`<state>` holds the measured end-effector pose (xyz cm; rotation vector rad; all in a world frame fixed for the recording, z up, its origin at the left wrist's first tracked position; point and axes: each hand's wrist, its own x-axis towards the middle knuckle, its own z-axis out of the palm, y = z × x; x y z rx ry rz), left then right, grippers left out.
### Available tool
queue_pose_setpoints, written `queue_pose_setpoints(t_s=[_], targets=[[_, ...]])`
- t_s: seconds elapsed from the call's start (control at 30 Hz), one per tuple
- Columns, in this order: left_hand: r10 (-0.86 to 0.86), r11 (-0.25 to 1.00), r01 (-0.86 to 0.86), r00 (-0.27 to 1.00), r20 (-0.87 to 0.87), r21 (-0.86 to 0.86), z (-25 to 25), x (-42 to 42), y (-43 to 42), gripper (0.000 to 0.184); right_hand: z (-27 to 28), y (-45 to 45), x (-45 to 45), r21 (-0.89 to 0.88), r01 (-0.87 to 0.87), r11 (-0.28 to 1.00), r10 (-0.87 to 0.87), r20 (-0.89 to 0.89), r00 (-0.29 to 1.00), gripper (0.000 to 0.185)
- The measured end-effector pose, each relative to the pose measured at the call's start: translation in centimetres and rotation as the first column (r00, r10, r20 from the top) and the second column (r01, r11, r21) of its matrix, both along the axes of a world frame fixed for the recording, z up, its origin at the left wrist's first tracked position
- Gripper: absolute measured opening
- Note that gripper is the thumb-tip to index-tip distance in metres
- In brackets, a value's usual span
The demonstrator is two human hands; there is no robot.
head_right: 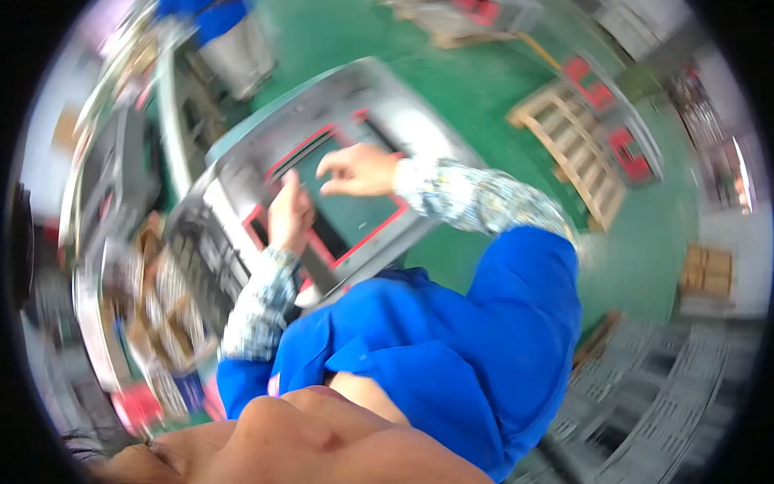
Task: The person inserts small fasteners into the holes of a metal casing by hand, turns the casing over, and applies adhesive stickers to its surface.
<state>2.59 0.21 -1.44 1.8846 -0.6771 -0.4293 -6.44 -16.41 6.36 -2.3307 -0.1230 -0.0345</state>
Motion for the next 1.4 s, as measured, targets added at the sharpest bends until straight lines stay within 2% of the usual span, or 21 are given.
queue_pose_setpoints(t_s=[0.03, 0.07, 0.1, 0.2, 0.23, 0.33, 0.37, 0.4, 0.47, 0.5, 0.53, 0.57, 0.6, 0.63, 0.67, 0.73, 0.83, 0.93, 1.07, 1.23, 1.4], targets=[[-0.012, 0.933, -0.069, 0.975, -0.221, -0.354, 3.5, -1.5, -0.1, 0.043, 1.1, 1.7, 0.7, 0.181, 0.031, 0.983, -0.034, 0.013, 0.999, 0.029], [0.104, 0.898, -0.092, 0.995, 0.003, -0.431, 3.4, -1.7, -0.2, 0.04, 2.1, 3.3, 1.3, 0.259, -0.005, 0.966, -0.03, 0.132, 0.991, 0.028], [0.014, 0.878, -0.272, 0.836, -0.548, -0.393, 7.8, -2.8, 1.5, 0.038, 1.8, 4.8, 2.3, 0.295, -0.04, 0.955, -0.036, 0.248, 0.968, 0.024], [-0.037, 0.834, -0.255, 0.859, -0.511, -0.489, 9.0, -1.4, 5.7, 0.041, 3.5, 8.6, 4.8, 0.368, -0.161, 0.916, 0.055, 0.282, 0.958, 0.017], [-0.047, 0.837, -0.267, 0.835, -0.549, -0.478, 8.9, -0.6, 7.3, 0.043, 3.9, 9.6, 5.7, 0.33, -0.167, 0.929, 0.099, 0.214, 0.972, 0.015], [-0.086, 0.831, -0.322, 0.73, -0.678, -0.453, 8.8, 1.7, 11.0, 0.036, 3.6, 11.7, 9.1, 0.34, -0.226, 0.913, 0.156, 0.222, 0.963, 0.012], [-0.105, 0.763, -0.37, 0.738, -0.667, -0.53, 7.4, 3.4, 12.7, 0.031, 3.5, 12.2, 10.6, 0.282, -0.212, 0.936, 0.146, 0.236, 0.961, 0.013], [-0.126, 0.688, -0.41, 0.746, -0.654, -0.599, 6.1, 5.2, 14.1, 0.025, 2.9, 12.4, 12.5, 0.138, -0.221, 0.966, 0.164, 0.338, 0.927, 0.015], [0.037, 0.347, -0.791, 0.549, -0.835, -0.504, 6.5, 7.4, 15.4, 0.018, 1.4, 12.9, 15.7, 0.009, -0.204, 0.979, 0.187, 0.356, 0.916, 0.012], [0.075, 0.212, -0.864, 0.48, -0.874, -0.457, 6.5, 8.3, 15.8, 0.019, 0.7, 13.1, 16.6, 0.009, -0.208, 0.978, 0.191, 0.358, 0.914, 0.012], [0.018, 0.125, -0.886, 0.452, -0.892, -0.447, 4.8, 9.4, 16.3, 0.013, 0.4, 13.4, 17.4, -0.151, -0.211, 0.966, 0.251, 0.335, 0.908, 0.008], [0.001, 0.167, -0.886, 0.44, -0.898, -0.433, 3.7, 9.7, 16.3, 0.015, 0.0, 13.7, 18.2, -0.306, -0.211, 0.928, 0.306, 0.304, 0.902, 0.005], [-0.015, 0.209, -0.883, 0.426, -0.905, -0.42, 2.6, 10.0, 16.1, 0.016, -0.8, 13.8, 19.0, -0.31, -0.215, 0.926, 0.311, 0.304, 0.901, 0.005], [0.007, 0.276, -0.89, 0.38, -0.925, -0.363, 2.6, 9.9, 15.7, 0.019, -1.1, 14.1, 19.5, -0.423, -0.181, 0.888, 0.352, 0.371, 0.859, 0.003], [0.062, 0.374, -0.849, 0.424, -0.903, -0.373, 2.4, 9.6, 15.5, 0.018, -1.4, 14.3, 20.0, -0.527, -0.137, 0.839, 0.4, 0.427, 0.811, 0.002], [0.096, 0.476, -0.743, 0.576, -0.812, -0.471, 2.6, 9.5, 15.3, 0.018, -1.9, 14.1, 20.4, -0.566, -0.135, 0.813, 0.405, 0.384, 0.829, 0.003], [0.107, 0.554, -0.713, 0.573, -0.813, -0.43, 2.1, 9.7, 15.3, 0.018, -2.4, 14.1, 20.8, -0.56, -0.16, 0.813, 0.446, 0.423, 0.789, 0.003], [0.121, 0.558, -0.727, 0.548, -0.827, -0.4, 2.9, 9.5, 15.2, 0.019, -2.0, 14.1, 20.8, -0.603, -0.132, 0.786, 0.46, 0.43, 0.777, 0.002], [0.117, 0.627, -0.648, 0.627, -0.77, -0.432, 3.0, 9.1, 15.4, 0.02, -2.3, 14.0, 20.7, -0.586, -0.188, 0.788, 0.501, 0.434, 0.749, 0.006], [0.066, 0.637, -0.628, 0.623, -0.78, -0.448, 3.4, 8.9, 15.3, 0.022, -2.3, 14.1, 20.8, -0.596, -0.173, 0.784, 0.501, 0.443, 0.744, 0.007], [0.078, 0.63, -0.639, 0.618, -0.782, -0.442, 3.6, 8.7, 15.1, 0.022, -2.5, 13.7, 21.1, -0.516, -0.295, 0.804, 0.518, 0.365, 0.773, 0.003]])
